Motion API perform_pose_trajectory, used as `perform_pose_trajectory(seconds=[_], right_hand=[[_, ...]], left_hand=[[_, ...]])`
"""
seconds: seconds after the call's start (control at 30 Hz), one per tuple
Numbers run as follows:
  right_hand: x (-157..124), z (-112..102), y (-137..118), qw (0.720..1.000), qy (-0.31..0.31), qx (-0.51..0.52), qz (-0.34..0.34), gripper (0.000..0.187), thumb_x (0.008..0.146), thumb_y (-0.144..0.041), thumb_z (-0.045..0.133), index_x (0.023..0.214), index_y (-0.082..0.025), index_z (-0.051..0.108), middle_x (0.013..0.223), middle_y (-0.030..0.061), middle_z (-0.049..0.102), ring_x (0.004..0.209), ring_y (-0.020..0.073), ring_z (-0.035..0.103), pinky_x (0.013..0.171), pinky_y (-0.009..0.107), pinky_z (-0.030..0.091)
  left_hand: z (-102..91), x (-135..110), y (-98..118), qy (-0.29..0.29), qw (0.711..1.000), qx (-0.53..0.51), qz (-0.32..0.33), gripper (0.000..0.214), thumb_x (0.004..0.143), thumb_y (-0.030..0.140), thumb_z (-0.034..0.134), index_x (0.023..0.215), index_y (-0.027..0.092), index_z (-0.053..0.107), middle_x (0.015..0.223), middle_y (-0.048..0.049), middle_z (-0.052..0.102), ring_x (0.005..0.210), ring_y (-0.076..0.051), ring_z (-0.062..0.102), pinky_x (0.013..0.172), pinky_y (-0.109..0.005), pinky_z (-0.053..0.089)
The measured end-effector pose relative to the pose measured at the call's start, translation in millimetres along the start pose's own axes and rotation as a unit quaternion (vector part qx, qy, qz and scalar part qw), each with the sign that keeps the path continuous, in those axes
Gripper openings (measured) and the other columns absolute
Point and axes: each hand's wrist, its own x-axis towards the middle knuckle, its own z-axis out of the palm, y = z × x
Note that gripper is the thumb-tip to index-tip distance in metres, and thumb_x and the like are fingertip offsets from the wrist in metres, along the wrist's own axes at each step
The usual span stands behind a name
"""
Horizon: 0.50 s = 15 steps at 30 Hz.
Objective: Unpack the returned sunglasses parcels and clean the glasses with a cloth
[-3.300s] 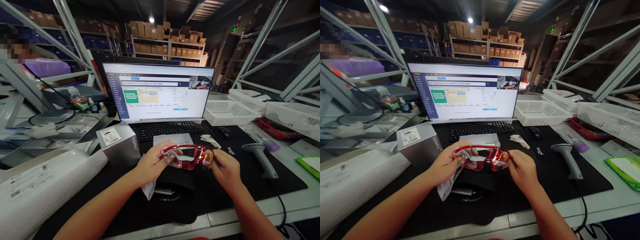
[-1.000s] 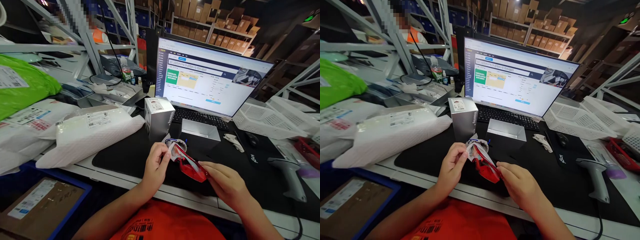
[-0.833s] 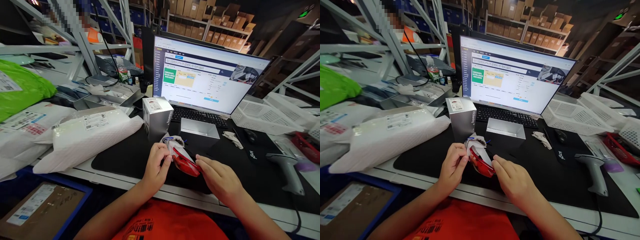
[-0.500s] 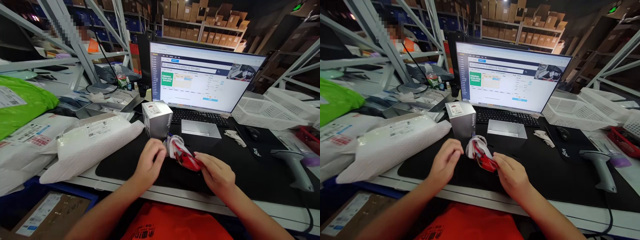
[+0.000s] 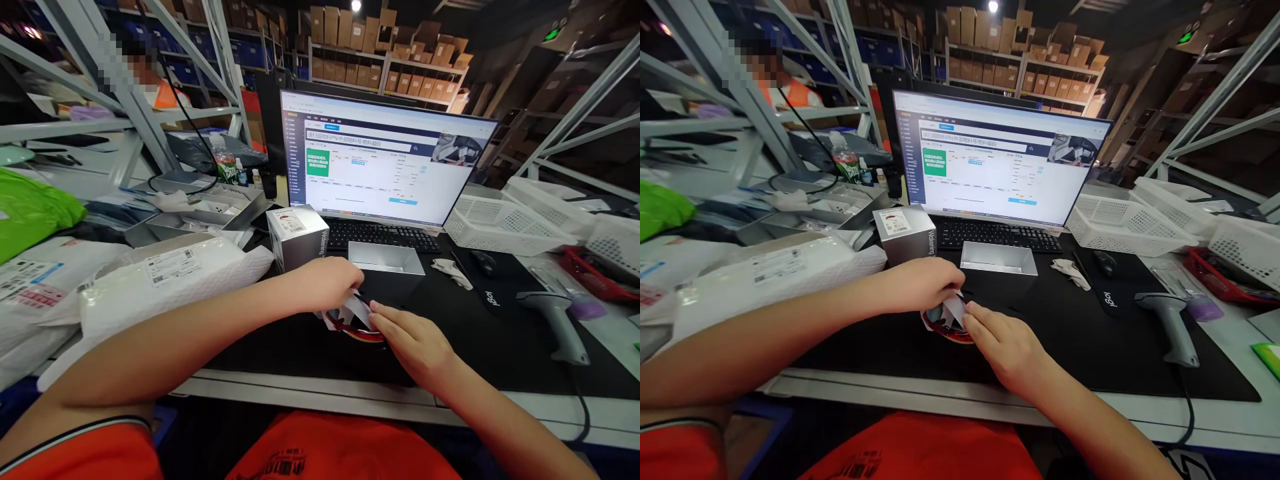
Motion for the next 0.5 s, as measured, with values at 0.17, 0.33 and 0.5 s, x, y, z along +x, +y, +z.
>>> perform_pose_trajectory(seconds=[0.17,0.33,0.5], right_hand=[[16.9,4.1,6.7,0.993,-0.053,0.011,0.109,0.029,0.097,-0.010,0.050,0.115,-0.017,0.072,0.112,0.0134,0.073,0.093,0.0212,0.074,0.073,0.031,0.064],[7.6,11.5,18.9,0.982,-0.029,0.037,0.185,0.024,0.091,-0.011,0.059,0.103,-0.022,0.077,0.120,0.0116,0.067,0.103,0.0230,0.070,0.084,0.038,0.065],[7.4,18.6,28.0,0.979,-0.007,0.072,0.191,0.021,0.088,-0.012,0.063,0.099,-0.022,0.077,0.120,0.0110,0.066,0.106,0.0233,0.068,0.089,0.041,0.064]], left_hand=[[-22.2,-2.0,4.4,-0.065,0.981,-0.159,0.089,0.017,0.085,0.016,0.057,0.074,0.023,0.068,0.075,0.0008,0.068,0.068,-0.016,0.062,0.061,-0.025,0.040],[1.9,-48.5,4.2,0.244,0.951,-0.180,-0.054,0.021,0.094,0.034,0.054,0.085,0.020,0.066,0.082,-0.0017,0.067,0.072,-0.016,0.059,0.065,-0.026,0.041],[83.4,-89.3,17.5,0.299,0.897,-0.206,-0.253,0.024,0.082,0.042,0.071,0.075,0.020,0.064,0.067,0.0020,0.060,0.056,-0.013,0.049,0.054,-0.025,0.034]])
